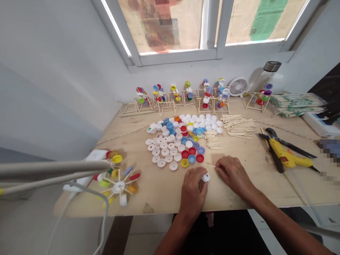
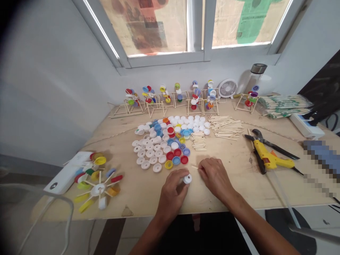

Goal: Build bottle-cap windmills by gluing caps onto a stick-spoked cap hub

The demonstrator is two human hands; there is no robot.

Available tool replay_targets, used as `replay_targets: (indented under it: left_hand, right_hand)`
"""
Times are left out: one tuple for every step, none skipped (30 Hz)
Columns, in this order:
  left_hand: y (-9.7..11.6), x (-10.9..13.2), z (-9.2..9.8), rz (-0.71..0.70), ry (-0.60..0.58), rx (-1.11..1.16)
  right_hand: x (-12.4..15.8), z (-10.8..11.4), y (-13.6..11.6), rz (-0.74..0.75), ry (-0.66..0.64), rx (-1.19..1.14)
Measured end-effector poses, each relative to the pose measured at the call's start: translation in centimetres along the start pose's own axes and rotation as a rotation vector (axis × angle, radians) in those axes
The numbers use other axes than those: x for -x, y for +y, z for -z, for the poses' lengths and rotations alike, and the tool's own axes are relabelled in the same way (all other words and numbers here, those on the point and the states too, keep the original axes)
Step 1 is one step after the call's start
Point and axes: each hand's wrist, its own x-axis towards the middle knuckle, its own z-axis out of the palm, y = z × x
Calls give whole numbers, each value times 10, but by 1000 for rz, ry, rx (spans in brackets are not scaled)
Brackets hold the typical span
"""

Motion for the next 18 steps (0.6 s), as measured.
replay_targets:
  left_hand:
    - [0, 0, -1, -14, 0, -27]
    - [0, 0, -1, -23, 2, -53]
    - [0, 0, -1, -29, 4, -74]
    - [0, 1, -1, -31, 8, -91]
    - [0, 2, 0, -28, 13, -101]
    - [0, 4, 1, -21, 19, -105]
    - [-1, 5, 1, -9, 27, -104]
    - [-1, 7, 2, 4, 36, -102]
    - [-1, 8, 3, 17, 47, -99]
    - [-2, 9, 3, 27, 59, -97]
    - [-2, 10, 3, 33, 69, -99]
    - [-2, 11, 3, 33, 78, -104]
    - [-2, 11, 2, 30, 82, -112]
    - [-2, 11, 2, 25, 83, -122]
    - [-2, 11, 2, 22, 82, -132]
    - [-1, 11, 1, 21, 80, -142]
    - [0, 10, 1, 23, 77, -148]
    - [1, 9, 1, 27, 76, -152]
  right_hand:
    - [4, -2, -1, 12, 10, -14]
    - [7, -3, -2, 24, 18, -21]
    - [9, -4, -3, 34, 24, -24]
    - [11, -5, -4, 42, 27, -25]
    - [13, -6, -5, 47, 27, -27]
    - [14, -6, -6, 49, 28, -30]
    - [15, -6, -7, 50, 28, -33]
    - [16, -6, -7, 53, 27, -37]
    - [17, -6, -8, 55, 29, -41]
    - [18, -6, -9, 60, 34, -43]
    - [18, -6, -9, 65, 39, -45]
    - [18, -7, -10, 72, 45, -45]
    - [19, -7, -11, 82, 48, -45]
    - [19, -8, -12, 93, 48, -46]
    - [19, -9, -13, 103, 47, -45]
    - [20, -10, -14, 114, 47, -40]
    - [20, -11, -15, 125, 49, -33]
    - [20, -12, -16, 136, 54, -25]
